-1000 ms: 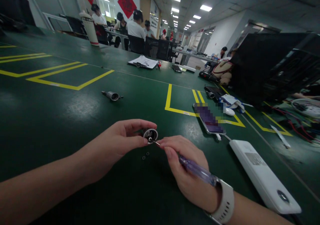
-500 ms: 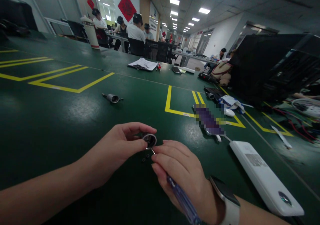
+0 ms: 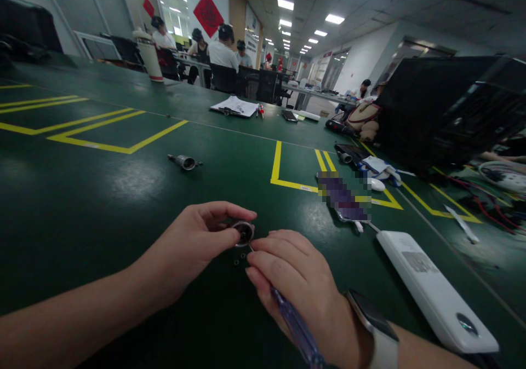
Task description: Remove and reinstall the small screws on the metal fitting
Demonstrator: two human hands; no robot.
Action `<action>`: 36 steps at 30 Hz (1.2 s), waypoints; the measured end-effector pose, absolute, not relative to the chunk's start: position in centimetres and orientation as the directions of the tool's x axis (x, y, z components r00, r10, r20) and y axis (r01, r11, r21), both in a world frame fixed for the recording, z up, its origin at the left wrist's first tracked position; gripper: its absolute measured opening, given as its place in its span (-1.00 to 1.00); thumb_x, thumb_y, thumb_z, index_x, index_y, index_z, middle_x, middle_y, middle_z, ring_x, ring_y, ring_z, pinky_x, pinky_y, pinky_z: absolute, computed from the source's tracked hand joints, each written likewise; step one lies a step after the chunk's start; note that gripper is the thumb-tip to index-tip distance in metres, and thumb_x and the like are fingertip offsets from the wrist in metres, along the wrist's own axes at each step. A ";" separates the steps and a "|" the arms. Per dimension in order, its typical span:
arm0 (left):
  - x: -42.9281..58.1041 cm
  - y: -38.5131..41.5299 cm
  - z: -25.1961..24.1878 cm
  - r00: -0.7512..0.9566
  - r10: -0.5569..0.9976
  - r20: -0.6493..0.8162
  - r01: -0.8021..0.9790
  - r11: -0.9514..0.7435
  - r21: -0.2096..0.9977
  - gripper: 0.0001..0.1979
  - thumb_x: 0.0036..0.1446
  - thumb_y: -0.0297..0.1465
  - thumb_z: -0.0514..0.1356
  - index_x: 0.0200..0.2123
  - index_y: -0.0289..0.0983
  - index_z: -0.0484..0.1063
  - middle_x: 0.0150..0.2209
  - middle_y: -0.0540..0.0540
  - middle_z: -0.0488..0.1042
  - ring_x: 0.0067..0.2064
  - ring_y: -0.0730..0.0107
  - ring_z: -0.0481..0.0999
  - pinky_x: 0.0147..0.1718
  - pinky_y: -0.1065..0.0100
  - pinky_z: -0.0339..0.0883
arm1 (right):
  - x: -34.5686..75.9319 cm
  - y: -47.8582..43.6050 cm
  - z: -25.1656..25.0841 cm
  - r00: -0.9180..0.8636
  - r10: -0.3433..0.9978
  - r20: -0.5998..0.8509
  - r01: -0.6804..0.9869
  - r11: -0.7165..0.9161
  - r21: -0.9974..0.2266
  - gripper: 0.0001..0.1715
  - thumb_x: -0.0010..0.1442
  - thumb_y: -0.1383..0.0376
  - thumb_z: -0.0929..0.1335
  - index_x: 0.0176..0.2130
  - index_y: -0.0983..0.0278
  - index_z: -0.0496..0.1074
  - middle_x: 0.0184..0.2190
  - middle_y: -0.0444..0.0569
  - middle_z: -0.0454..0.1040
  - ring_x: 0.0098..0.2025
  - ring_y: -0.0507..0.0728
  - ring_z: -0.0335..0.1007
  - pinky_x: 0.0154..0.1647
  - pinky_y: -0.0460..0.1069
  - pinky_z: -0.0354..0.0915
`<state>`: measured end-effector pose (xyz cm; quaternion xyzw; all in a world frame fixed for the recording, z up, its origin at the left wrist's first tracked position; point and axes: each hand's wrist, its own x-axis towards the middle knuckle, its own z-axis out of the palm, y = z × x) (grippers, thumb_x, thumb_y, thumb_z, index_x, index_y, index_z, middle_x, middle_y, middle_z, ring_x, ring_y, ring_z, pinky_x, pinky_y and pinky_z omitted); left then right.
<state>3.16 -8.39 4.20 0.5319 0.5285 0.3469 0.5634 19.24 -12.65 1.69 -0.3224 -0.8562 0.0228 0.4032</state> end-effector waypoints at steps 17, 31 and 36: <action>3.3 -8.3 4.3 0.177 0.952 -0.251 0.172 0.221 0.960 -0.79 -0.17 -0.48 0.24 -0.36 -0.23 0.55 -0.35 -0.03 0.59 -0.26 0.30 0.53 -0.25 0.35 0.37 | 19.0 -12.9 2.1 -0.477 0.604 0.638 0.558 0.769 -0.310 -0.84 0.20 0.43 0.25 -0.26 0.39 0.43 -0.36 0.04 0.52 -0.30 0.11 0.41 -0.26 0.03 0.38; 3.3 -8.1 3.8 0.177 0.960 -0.217 0.113 0.199 0.973 -0.80 -0.21 -0.46 0.23 -0.41 -0.23 0.55 -0.33 -0.02 0.59 -0.28 0.31 0.53 -0.27 0.36 0.35 | 18.8 -13.3 1.8 -0.481 0.638 0.601 0.624 0.731 -0.277 -0.82 0.22 0.41 0.26 -0.23 0.41 0.44 -0.32 0.05 0.50 -0.23 0.14 0.39 -0.21 0.05 0.38; 3.3 -7.9 3.6 0.194 0.955 -0.225 0.126 0.203 0.971 -0.76 -0.21 -0.47 0.23 -0.35 -0.24 0.55 -0.35 -0.03 0.60 -0.29 0.33 0.53 -0.29 0.37 0.35 | 18.9 -13.1 1.8 -0.499 0.618 0.608 0.596 0.754 -0.276 -0.84 0.21 0.43 0.27 -0.25 0.42 0.43 -0.32 0.06 0.50 -0.23 0.14 0.40 -0.19 0.05 0.37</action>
